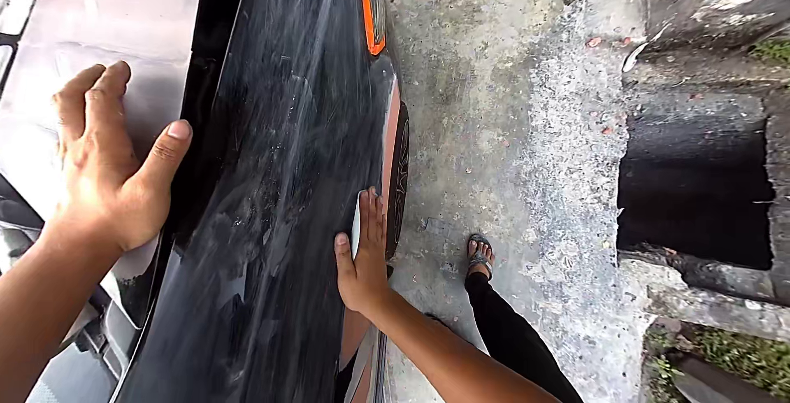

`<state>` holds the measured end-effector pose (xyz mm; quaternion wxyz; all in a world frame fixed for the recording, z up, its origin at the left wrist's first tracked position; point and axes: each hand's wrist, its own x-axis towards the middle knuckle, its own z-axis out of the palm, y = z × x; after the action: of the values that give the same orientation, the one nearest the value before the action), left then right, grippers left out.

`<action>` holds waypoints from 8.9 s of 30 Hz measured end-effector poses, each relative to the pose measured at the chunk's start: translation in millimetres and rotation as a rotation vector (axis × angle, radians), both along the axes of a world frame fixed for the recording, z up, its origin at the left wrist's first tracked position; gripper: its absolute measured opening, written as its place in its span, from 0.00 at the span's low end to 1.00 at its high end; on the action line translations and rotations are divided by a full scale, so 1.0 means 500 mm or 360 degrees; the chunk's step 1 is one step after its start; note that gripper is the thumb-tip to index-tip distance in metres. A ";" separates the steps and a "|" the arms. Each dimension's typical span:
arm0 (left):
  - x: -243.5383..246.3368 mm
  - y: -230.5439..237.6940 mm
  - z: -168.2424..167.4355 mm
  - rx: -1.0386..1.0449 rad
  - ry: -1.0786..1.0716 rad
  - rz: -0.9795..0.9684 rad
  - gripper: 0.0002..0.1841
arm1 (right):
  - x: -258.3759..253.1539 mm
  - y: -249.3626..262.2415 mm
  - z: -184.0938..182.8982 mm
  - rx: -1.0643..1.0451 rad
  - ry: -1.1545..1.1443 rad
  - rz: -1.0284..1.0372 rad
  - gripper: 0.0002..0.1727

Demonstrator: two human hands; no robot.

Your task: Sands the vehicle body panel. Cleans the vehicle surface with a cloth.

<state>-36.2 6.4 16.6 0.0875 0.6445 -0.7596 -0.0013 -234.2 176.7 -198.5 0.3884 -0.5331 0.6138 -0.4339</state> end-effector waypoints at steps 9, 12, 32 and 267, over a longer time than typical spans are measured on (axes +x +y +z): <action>0.009 0.000 -0.001 -0.0022 0.0015 -0.0030 0.44 | -0.005 0.010 0.022 0.0099 0.0072 0.0070 0.43; 0.015 0.000 -0.003 -0.0038 -0.0014 0.0031 0.43 | -0.010 0.046 0.034 0.0026 0.0135 0.0183 0.47; -0.021 -0.007 0.011 0.0002 0.0013 0.0174 0.50 | -0.045 -0.278 0.101 -0.0989 0.0396 0.0614 0.47; -0.002 -0.273 -0.006 -0.0084 0.0004 -0.0115 0.65 | -0.051 -0.956 0.219 -0.0386 0.1198 0.0861 0.53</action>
<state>-37.3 -130.1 13.5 0.1053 0.6142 -0.7819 0.0146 -259.5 -301.3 -89.1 0.1731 -0.8353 0.4958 -0.1625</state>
